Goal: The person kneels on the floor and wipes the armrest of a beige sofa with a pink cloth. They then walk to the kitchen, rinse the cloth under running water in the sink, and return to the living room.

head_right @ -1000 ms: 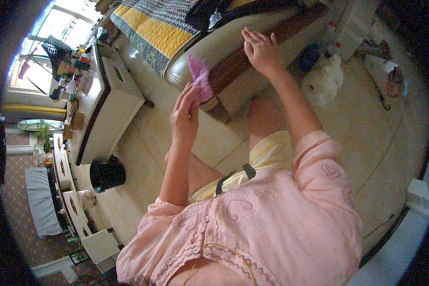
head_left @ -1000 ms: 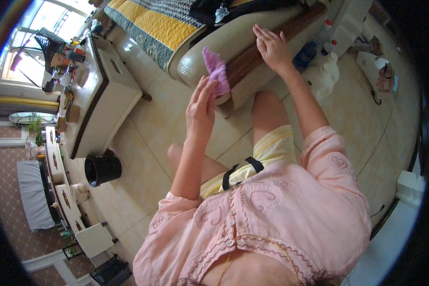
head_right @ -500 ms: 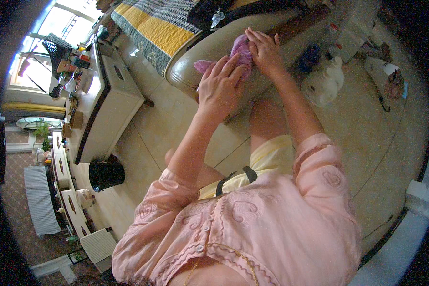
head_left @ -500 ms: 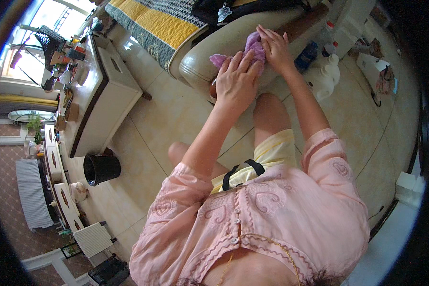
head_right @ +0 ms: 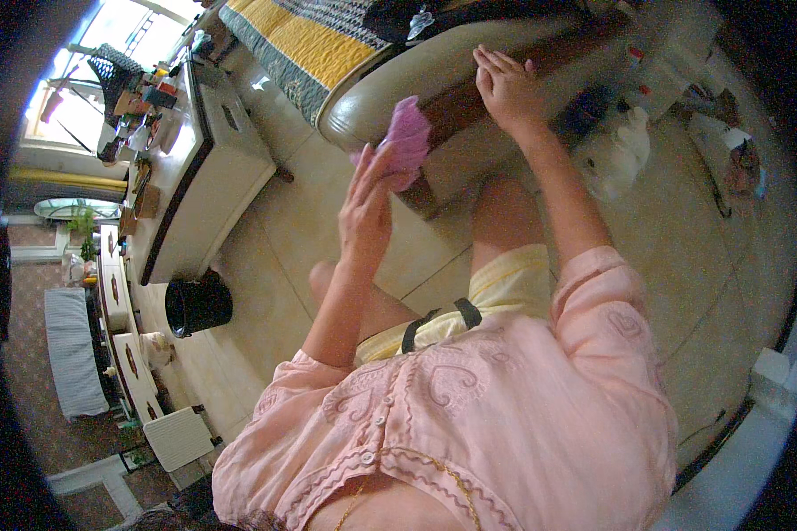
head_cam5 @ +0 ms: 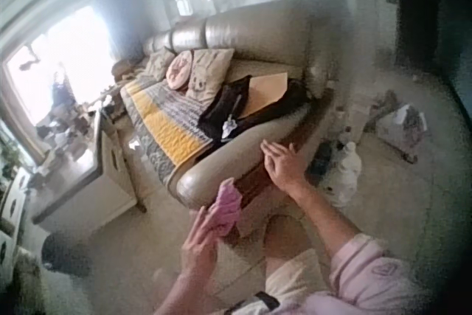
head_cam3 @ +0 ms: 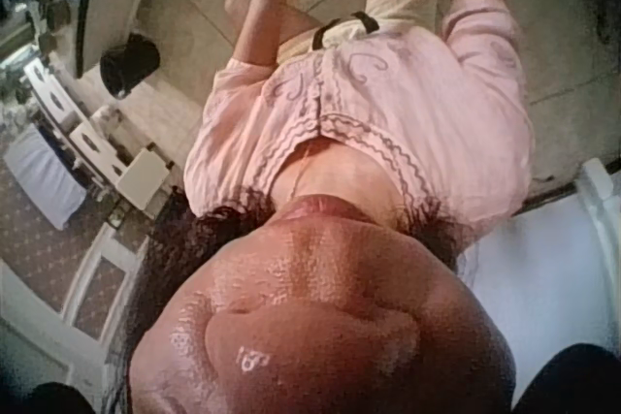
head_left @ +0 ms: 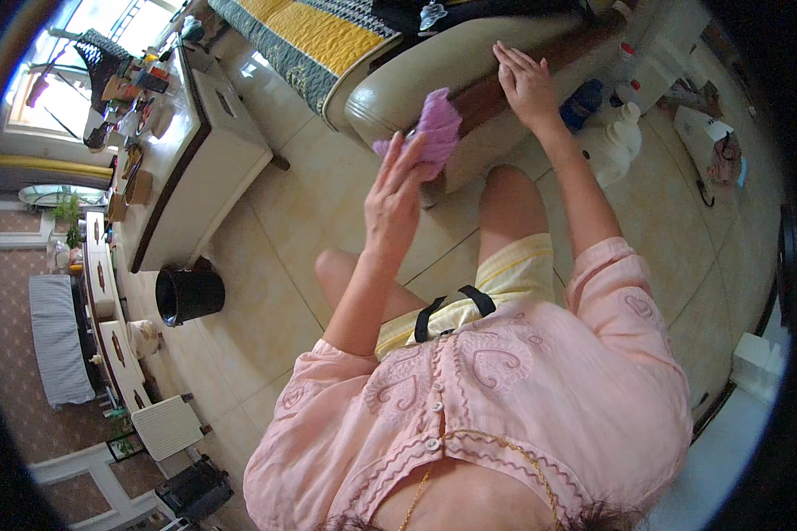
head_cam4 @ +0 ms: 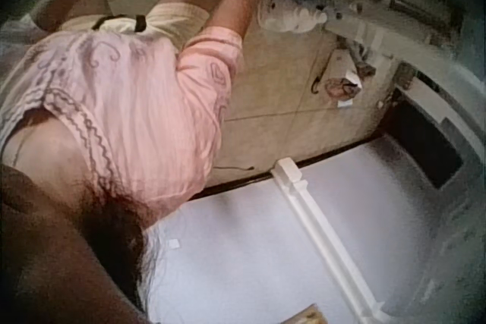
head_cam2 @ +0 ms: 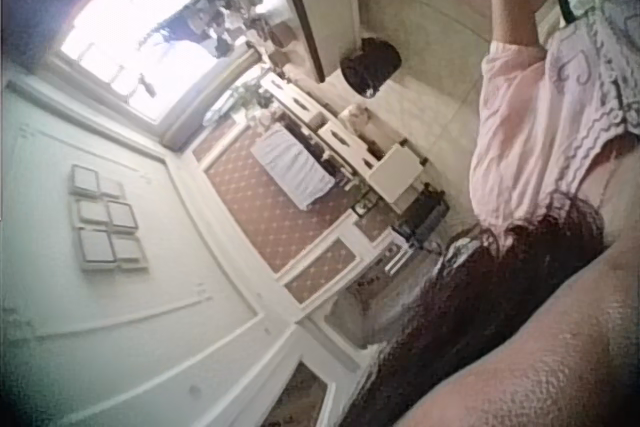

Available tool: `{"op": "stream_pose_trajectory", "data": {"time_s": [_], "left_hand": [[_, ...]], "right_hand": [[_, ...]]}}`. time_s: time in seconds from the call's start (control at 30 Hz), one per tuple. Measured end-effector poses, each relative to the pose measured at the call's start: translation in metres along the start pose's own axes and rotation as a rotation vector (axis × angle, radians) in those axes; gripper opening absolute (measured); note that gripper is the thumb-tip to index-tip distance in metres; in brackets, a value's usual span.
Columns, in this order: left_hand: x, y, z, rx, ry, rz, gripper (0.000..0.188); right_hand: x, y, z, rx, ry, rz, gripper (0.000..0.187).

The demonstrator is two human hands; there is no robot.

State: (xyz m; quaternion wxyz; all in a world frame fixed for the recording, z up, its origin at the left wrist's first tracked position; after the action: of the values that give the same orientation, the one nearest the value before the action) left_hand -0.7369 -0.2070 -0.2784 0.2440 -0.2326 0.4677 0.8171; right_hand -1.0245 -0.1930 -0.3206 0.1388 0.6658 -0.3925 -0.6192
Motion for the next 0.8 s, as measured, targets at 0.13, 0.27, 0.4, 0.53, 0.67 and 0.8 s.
{"op": "stream_pose_trajectory", "data": {"time_s": [0.13,0.27,0.4,0.53,0.67,0.8], "left_hand": [[-0.027,-0.001,-0.034,-0.092,0.011,0.249,0.022],[-0.014,0.051,0.004,0.077,0.008,0.215,0.018],[0.029,0.067,0.029,0.050,0.186,-0.108,0.031],[0.025,0.050,0.011,0.095,0.072,-0.102,0.039],[0.009,0.027,-0.004,0.092,-0.054,-0.094,0.044],[-0.007,0.004,-0.022,-0.041,-0.247,-0.016,0.042]], "right_hand": [[0.001,-0.001,-0.003,-0.006,-0.012,0.054,0.035],[0.000,-0.002,-0.003,0.009,0.027,0.108,0.034],[-0.003,-0.001,-0.005,0.010,0.031,0.081,0.034],[0.000,-0.003,-0.004,0.008,-0.015,0.035,0.038],[0.001,-0.005,-0.003,0.008,0.019,0.098,0.036],[0.000,-0.002,-0.006,0.010,0.087,0.133,0.032]]}}
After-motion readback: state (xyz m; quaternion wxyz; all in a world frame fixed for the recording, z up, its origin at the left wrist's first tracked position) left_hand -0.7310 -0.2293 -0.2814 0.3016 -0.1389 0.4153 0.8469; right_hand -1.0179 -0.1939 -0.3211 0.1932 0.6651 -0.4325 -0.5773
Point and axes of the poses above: each hand's wrist, its own y-axis towards the middle knuckle, its own x-axis out of the palm, z = x × y, the point moved 3 cm from there along y, towards the middle knuckle, and after that the axes turned 6 degrees about -y, right-handed, at the moved point
